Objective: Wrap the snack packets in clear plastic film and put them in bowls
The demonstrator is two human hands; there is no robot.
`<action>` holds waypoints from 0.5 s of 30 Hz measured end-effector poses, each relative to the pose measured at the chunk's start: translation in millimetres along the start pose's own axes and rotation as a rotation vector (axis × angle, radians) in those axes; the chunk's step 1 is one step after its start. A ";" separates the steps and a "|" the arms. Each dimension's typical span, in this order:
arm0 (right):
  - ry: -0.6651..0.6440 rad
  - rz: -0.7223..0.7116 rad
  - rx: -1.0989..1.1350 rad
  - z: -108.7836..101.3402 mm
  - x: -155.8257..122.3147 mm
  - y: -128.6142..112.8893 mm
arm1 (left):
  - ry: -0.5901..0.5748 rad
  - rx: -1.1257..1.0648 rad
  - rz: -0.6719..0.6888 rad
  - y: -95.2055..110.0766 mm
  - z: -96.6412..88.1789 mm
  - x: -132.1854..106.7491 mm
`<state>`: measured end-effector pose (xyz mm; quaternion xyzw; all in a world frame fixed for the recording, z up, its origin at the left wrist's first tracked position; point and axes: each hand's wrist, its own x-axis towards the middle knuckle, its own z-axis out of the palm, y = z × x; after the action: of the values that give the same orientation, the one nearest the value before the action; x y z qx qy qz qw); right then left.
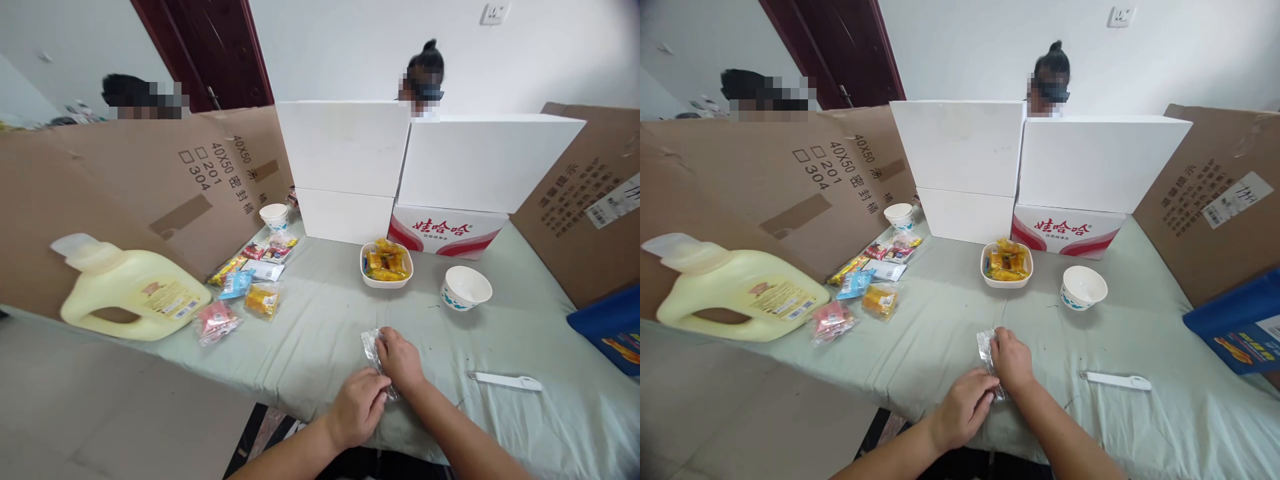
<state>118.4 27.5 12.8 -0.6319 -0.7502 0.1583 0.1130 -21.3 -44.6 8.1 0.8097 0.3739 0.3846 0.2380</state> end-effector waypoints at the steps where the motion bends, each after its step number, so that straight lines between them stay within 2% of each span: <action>1: 0.002 0.004 -0.018 0.3 0.2 -1.0 | 0.000 0.025 0.002 0.0 -0.5 0.5; 8: 0.005 0.022 -0.104 -0.2 3.6 -7.5 | -0.074 0.173 0.064 -1.2 1.4 -6.5; 11: 0.006 0.013 -0.133 0.9 3.3 -8.4 | -0.035 0.243 0.021 -0.2 -0.7 -6.9; 15: 0.016 0.002 -0.173 3.6 1.9 -8.9 | 0.021 0.275 0.004 -5.4 -9.9 8.0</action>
<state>108.6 27.7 12.8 -0.6412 -0.7596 0.0881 0.0638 -28.1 -34.1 13.8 0.8313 0.4240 0.3388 0.1200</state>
